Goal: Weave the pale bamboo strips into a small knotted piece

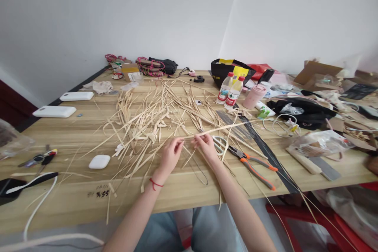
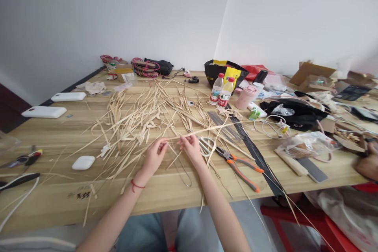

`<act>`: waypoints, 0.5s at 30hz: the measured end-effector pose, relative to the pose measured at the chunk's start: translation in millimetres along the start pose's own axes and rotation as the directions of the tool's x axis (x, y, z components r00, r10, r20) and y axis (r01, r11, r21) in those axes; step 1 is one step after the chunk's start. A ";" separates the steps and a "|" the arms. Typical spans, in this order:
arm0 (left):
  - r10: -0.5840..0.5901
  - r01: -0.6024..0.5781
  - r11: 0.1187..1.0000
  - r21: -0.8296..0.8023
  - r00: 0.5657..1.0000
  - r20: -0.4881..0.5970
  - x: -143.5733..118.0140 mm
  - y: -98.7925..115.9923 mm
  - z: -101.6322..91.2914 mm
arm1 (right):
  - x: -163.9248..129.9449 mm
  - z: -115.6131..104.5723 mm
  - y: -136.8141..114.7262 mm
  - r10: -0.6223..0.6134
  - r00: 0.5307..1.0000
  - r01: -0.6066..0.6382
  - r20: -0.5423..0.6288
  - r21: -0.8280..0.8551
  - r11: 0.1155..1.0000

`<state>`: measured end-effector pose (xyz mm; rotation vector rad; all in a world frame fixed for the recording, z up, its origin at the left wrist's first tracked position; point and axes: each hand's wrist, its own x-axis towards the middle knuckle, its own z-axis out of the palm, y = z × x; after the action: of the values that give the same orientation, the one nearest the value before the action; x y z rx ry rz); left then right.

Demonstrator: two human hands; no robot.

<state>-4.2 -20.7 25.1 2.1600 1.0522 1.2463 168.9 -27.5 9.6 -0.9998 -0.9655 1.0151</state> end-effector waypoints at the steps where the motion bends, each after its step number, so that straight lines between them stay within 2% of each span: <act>1: -0.009 0.009 1.000 0.008 1.000 0.018 -0.2 -0.3 0.0 | 1.8 -2.4 -0.6 -0.011 0.999 0.012 -0.046 0.005 1.000; 4: -0.034 0.025 0.997 0.077 0.991 0.127 -1.0 -1.4 0.0 | 3.8 -7.6 -3.2 -0.011 0.997 0.010 -0.081 -0.014 1.000; 9: -0.005 -0.034 0.990 0.135 0.961 0.278 -2.2 -0.7 1.8 | -4.1 -1.8 -2.4 0.048 0.998 -0.044 0.050 -0.074 0.996; 12: 0.010 -0.048 0.991 0.124 0.958 0.288 -2.0 1.2 2.3 | -8.2 2.9 0.1 0.086 0.992 -0.078 0.096 -0.086 0.993; 15: 0.000 -0.030 0.991 0.130 0.974 0.228 -1.4 3.2 1.1 | -8.3 1.7 1.8 0.076 0.994 -0.067 0.077 -0.119 0.991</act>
<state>-2.4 -23.8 26.0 2.3485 1.0481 0.9293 165.0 -34.7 7.0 -1.1028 -1.0716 1.0756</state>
